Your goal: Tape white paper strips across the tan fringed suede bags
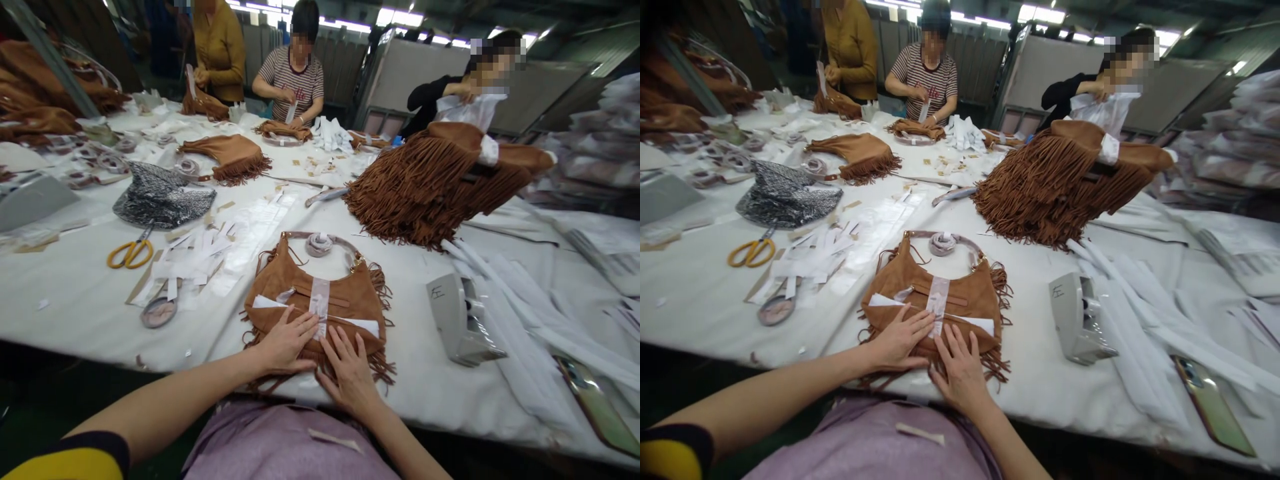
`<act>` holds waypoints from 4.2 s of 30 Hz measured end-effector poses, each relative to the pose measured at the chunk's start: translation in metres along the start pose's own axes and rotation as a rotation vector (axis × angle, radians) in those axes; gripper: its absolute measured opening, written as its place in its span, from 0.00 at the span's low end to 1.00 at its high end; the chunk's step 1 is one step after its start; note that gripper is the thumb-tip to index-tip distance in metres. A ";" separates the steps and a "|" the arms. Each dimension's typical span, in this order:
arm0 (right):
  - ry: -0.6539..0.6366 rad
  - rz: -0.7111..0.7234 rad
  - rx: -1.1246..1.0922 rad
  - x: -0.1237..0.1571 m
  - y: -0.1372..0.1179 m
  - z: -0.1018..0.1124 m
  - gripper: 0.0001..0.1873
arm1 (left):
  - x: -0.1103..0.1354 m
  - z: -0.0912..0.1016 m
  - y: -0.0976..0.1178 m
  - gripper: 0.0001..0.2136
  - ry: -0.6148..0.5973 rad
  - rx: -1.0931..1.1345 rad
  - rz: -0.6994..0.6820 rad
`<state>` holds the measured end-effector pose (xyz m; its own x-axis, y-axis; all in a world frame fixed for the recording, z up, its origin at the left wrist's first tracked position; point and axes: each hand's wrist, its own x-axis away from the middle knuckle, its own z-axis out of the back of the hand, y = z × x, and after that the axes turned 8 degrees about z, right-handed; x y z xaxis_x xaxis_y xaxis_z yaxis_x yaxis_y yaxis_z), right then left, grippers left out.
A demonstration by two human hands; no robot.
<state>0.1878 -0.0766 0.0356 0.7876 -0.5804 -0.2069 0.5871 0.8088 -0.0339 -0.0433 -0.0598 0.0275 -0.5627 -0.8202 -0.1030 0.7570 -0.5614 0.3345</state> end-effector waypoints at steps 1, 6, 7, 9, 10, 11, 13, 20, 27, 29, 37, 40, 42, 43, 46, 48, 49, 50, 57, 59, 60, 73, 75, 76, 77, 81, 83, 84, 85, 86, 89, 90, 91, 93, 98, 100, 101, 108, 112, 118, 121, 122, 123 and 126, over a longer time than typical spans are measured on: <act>0.000 0.008 0.018 0.006 0.001 -0.004 0.30 | 0.001 -0.002 0.000 0.33 -0.005 -0.014 0.003; 0.064 0.091 0.079 0.024 0.031 -0.013 0.31 | 0.003 -0.004 -0.005 0.31 -0.051 -0.071 -0.034; 0.062 0.119 0.083 0.026 0.036 -0.010 0.32 | 0.003 -0.003 -0.006 0.31 -0.052 -0.082 -0.041; 0.039 0.156 0.072 0.029 0.039 -0.001 0.34 | 0.003 -0.003 -0.008 0.31 -0.051 -0.099 -0.051; 0.027 0.158 0.059 0.029 0.037 0.004 0.35 | 0.003 -0.004 -0.008 0.31 -0.051 -0.102 -0.055; 0.014 0.160 0.041 0.028 0.033 0.010 0.36 | 0.004 -0.004 -0.008 0.32 -0.051 -0.103 -0.058; -0.020 0.200 -0.007 0.023 0.019 0.018 0.37 | 0.004 -0.006 -0.009 0.32 -0.053 -0.100 -0.063; -0.074 0.322 -0.032 0.030 0.004 0.009 0.24 | 0.004 -0.009 -0.013 0.33 -0.064 -0.069 -0.075; -0.013 0.325 0.132 0.056 -0.002 -0.002 0.21 | 0.005 -0.007 -0.015 0.33 -0.075 -0.049 -0.075; 0.065 0.365 0.142 0.047 -0.013 -0.012 0.19 | 0.005 -0.008 -0.015 0.33 -0.077 -0.053 -0.074; 0.361 0.374 -0.050 0.014 -0.035 -0.038 0.11 | 0.004 -0.007 -0.015 0.33 -0.080 -0.069 -0.086; 0.401 0.310 -0.140 0.012 -0.040 -0.035 0.16 | 0.004 -0.005 -0.015 0.32 -0.078 -0.057 -0.085; 0.415 0.213 -0.195 0.011 -0.043 -0.031 0.19 | 0.004 -0.004 -0.015 0.32 -0.079 -0.048 -0.087; 0.427 0.172 -0.215 0.010 -0.045 -0.030 0.20 | 0.003 -0.003 -0.015 0.32 -0.079 -0.046 -0.087; 0.482 0.143 -0.247 0.006 -0.048 -0.025 0.21 | 0.003 -0.001 -0.014 0.32 -0.084 -0.055 -0.087; 0.511 0.165 -0.239 0.005 -0.048 -0.023 0.21 | 0.003 -0.002 -0.014 0.32 -0.086 -0.066 -0.087; 0.516 0.175 -0.228 0.005 -0.048 -0.024 0.21 | 0.003 -0.002 -0.014 0.31 -0.085 -0.072 -0.087; 0.520 0.185 -0.215 0.005 -0.049 -0.024 0.21 | 0.003 -0.003 -0.014 0.31 -0.083 -0.077 -0.087; 0.510 0.190 -0.220 0.011 -0.056 -0.039 0.18 | 0.004 -0.009 -0.015 0.31 -0.066 -0.101 -0.083; 0.484 0.162 -0.272 0.014 -0.058 -0.043 0.17 | 0.005 -0.009 -0.015 0.31 -0.061 -0.109 -0.080; 0.470 0.149 -0.296 0.016 -0.059 -0.046 0.17 | 0.005 -0.009 -0.015 0.31 -0.058 -0.113 -0.078; 0.420 0.229 -0.379 0.006 -0.050 -0.033 0.18 | 0.005 -0.007 -0.010 0.31 -0.044 -0.156 -0.067; 0.418 0.213 -0.419 -0.003 -0.046 -0.017 0.18 | 0.005 -0.003 -0.009 0.30 -0.041 -0.168 -0.075; 0.409 0.178 -0.453 -0.007 -0.043 -0.009 0.17 | 0.005 0.000 -0.008 0.29 -0.041 -0.168 -0.080; 0.397 0.117 -0.490 -0.012 -0.040 0.000 0.17 | 0.006 0.003 -0.007 0.29 -0.042 -0.161 -0.084; 0.328 -0.199 -0.632 -0.033 -0.018 0.023 0.13 | 0.006 0.015 0.000 0.26 -0.040 -0.070 -0.046; 0.285 -0.275 -0.687 -0.042 -0.004 0.028 0.12 | 0.005 0.016 0.005 0.24 -0.013 -0.005 0.005; 0.261 -0.288 -0.709 -0.047 0.002 0.030 0.13 | 0.004 0.015 0.008 0.22 0.012 0.028 0.041; 0.238 -0.296 -0.729 -0.051 0.008 0.031 0.13 | 0.003 0.013 0.011 0.21 0.045 0.059 0.085; 0.214 -0.304 -0.748 -0.054 0.014 0.031 0.12 | 0.002 0.009 0.015 0.19 0.083 0.081 0.137; 0.177 -0.332 -0.768 -0.062 0.028 0.028 0.12 | -0.004 -0.004 0.024 0.14 0.211 0.100 0.307; 0.183 -0.334 -0.755 -0.064 0.032 0.026 0.12 | -0.006 -0.008 0.026 0.14 0.250 0.096 0.350; 0.191 -0.328 -0.734 -0.066 0.036 0.023 0.13 | -0.009 -0.012 0.028 0.14 0.285 0.091 0.385; 0.195 -0.299 -0.679 -0.069 0.044 0.015 0.14 | -0.012 -0.017 0.030 0.16 0.335 0.089 0.433; 0.167 -0.256 -0.516 -0.074 0.054 -0.004 0.16 | -0.019 -0.021 0.029 0.15 0.362 0.123 0.492; 0.162 -0.268 -0.466 -0.075 0.055 -0.010 0.16 | -0.021 -0.022 0.029 0.15 0.386 0.122 0.511; 0.159 -0.278 -0.448 -0.075 0.055 -0.012 0.16 | -0.022 -0.022 0.029 0.15 0.403 0.121 0.520; 0.147 -0.354 -0.395 -0.074 0.056 -0.023 0.17 | -0.027 -0.027 0.031 0.11 0.481 0.073 0.549; 0.135 -0.382 -0.377 -0.075 0.056 -0.027 0.17 | -0.028 -0.027 0.031 0.09 0.449 0.047 0.563; 0.135 -0.376 -0.359 -0.075 0.056 -0.027 0.15 | -0.025 -0.025 0.033 0.13 0.386 -0.039 0.404; 0.126 -0.377 -0.352 -0.076 0.057 -0.027 0.12 | -0.022 -0.025 0.034 0.17 0.307 -0.084 0.217; 0.119 -0.383 -0.354 -0.076 0.057 -0.026 0.11 | -0.020 -0.027 0.035 0.19 0.266 -0.109 0.188; 0.111 -0.389 -0.357 -0.077 0.057 -0.026 0.11 | -0.017 -0.029 0.035 0.22 0.226 -0.131 0.173; 0.106 -0.399 -0.369 -0.077 0.057 -0.027 0.11 | -0.008 -0.040 0.037 0.36 0.146 -0.163 0.182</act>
<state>0.1553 0.0165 0.0235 0.4834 -0.8511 -0.2050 0.7164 0.5192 -0.4660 0.0023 -0.0781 0.0037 -0.3677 -0.9097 -0.1929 0.8914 -0.4039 0.2057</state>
